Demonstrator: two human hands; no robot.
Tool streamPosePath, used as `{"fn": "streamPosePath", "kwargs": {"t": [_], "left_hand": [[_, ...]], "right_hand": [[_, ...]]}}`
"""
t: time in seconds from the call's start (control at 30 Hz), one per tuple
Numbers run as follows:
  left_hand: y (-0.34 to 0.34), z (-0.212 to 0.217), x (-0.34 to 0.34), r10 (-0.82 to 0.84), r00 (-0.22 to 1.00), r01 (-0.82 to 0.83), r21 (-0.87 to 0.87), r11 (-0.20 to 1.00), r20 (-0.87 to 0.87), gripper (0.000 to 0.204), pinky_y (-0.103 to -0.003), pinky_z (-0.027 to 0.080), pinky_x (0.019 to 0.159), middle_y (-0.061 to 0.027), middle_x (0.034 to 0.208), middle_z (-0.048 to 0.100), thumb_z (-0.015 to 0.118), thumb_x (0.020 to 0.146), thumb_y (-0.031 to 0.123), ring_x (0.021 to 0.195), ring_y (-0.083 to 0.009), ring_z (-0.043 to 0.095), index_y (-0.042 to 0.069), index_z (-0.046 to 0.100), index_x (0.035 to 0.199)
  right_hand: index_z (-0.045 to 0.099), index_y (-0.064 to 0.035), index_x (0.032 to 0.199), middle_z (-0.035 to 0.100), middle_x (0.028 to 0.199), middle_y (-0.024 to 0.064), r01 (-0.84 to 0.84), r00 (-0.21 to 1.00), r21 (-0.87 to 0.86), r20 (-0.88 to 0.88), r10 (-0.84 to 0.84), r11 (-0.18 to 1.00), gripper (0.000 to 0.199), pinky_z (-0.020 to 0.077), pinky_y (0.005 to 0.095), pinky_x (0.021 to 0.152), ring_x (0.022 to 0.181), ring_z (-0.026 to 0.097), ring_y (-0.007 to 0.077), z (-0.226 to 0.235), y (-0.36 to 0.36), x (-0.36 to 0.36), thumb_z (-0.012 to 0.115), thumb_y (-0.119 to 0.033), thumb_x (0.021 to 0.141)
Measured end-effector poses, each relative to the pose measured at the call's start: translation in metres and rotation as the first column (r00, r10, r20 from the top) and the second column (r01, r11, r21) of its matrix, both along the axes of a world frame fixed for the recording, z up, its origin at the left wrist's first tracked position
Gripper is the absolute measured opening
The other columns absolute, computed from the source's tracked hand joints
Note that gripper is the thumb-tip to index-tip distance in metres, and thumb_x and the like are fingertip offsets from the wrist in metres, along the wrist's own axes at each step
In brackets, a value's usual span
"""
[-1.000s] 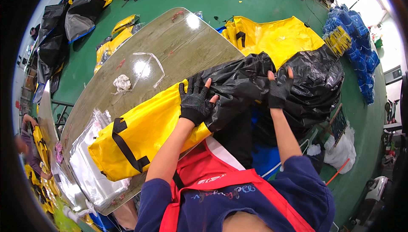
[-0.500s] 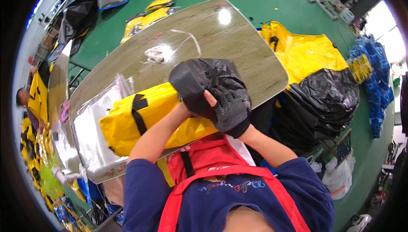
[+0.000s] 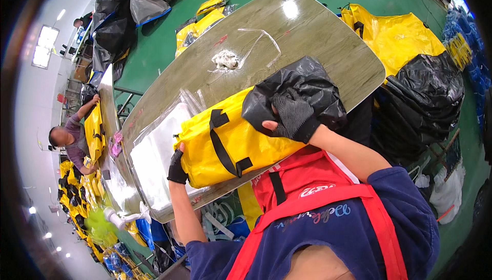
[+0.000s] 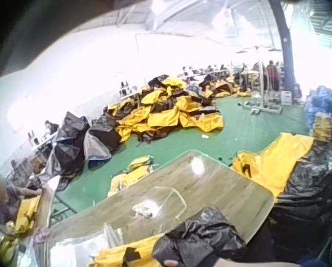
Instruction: The person repeatedly folds yellow and black delivery bags and places them into clear plastic packaging on a table. The person handles each bag one at a time, folds it, and inserts it into a plastic sleeve.
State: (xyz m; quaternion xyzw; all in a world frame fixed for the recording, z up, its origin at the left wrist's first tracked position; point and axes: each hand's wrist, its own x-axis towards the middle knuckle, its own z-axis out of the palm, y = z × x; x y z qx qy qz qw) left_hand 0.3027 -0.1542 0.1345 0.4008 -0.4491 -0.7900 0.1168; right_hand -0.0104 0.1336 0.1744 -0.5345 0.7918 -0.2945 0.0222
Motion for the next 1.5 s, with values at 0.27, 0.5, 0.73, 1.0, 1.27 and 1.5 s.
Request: {"fn": "streamPosePath", "kwargs": {"t": [0.27,0.5,0.73,1.0,1.27,1.5], "left_hand": [[0.052,0.012,0.023,0.042,0.995,-0.037,0.050,0.998,-0.095,0.059,-0.042,0.043,0.102,-0.0128,0.132,0.053,0.060,0.088,0.025,0.120,-0.0285,0.053,0.006,0.039,0.139],[0.125,0.069,-0.031,0.278,0.927,-0.204,0.284,0.937,-0.253,0.058,-0.047,0.041,0.102,-0.0174,0.134,0.049,0.057,0.087,0.022,0.120,-0.0341,0.052,0.004,0.037,0.139],[0.219,0.038,-0.272,-0.119,0.962,-0.085,-0.681,0.727,-0.247,0.068,-0.031,0.047,0.074,-0.0088,0.091,0.059,0.065,0.087,0.014,0.078,-0.0168,0.057,0.000,0.028,0.142],[0.219,0.017,-0.298,-0.455,0.785,0.293,-0.899,-0.325,0.420,0.079,-0.051,0.024,0.104,-0.0235,0.134,0.043,0.054,0.082,0.053,0.129,-0.0426,0.034,0.010,0.033,0.145],[0.222,0.022,-0.319,-0.358,0.823,0.320,-0.881,-0.349,0.441,0.063,-0.058,0.005,0.112,-0.0137,0.131,0.050,0.061,0.082,0.046,0.129,-0.0344,0.038,0.011,0.046,0.132],[0.229,0.030,-0.324,-0.289,0.845,0.302,-0.848,-0.437,0.450,0.063,-0.057,0.018,0.107,-0.0144,0.126,0.053,0.064,0.079,0.045,0.123,-0.0403,0.041,0.007,0.049,0.128]], "right_hand": [[0.050,-0.0112,0.130,0.034,0.145,0.0190,-0.082,0.899,0.205,-0.408,0.161,0.975,0.057,0.0041,0.0630,0.110,0.138,0.023,0.0386,-0.050,-0.043,0.022,0.057,-0.039,0.080],[0.050,-0.0126,0.131,0.042,0.141,0.0143,-0.118,0.917,0.120,-0.367,0.155,0.986,0.044,0.0067,0.0582,0.112,0.137,0.026,0.0337,-0.089,-0.038,0.054,0.042,-0.035,0.094],[0.047,-0.0097,0.131,0.046,0.134,0.0124,0.114,0.981,-0.225,0.179,-0.074,0.968,0.044,0.0315,0.0422,0.105,0.124,0.042,0.0302,-0.087,-0.004,0.067,0.054,-0.020,0.089],[0.056,-0.0073,0.117,0.055,0.115,0.0109,0.206,0.545,-0.215,0.835,0.071,0.955,0.031,0.0399,0.0366,0.093,0.105,0.052,0.0255,-0.095,0.058,0.059,0.056,-0.013,0.087],[0.065,-0.0049,0.102,0.065,0.095,0.0094,-0.018,0.115,-0.140,0.983,0.141,0.990,0.019,0.0482,0.0310,0.081,0.086,0.062,0.0208,-0.073,0.152,0.004,0.058,-0.006,0.085],[0.067,-0.0018,0.085,0.068,0.082,0.0132,0.600,0.689,-0.231,0.636,-0.349,0.766,0.013,0.0524,0.0322,0.071,0.072,0.066,0.0251,0.008,0.196,-0.062,0.055,-0.007,0.088]]}}
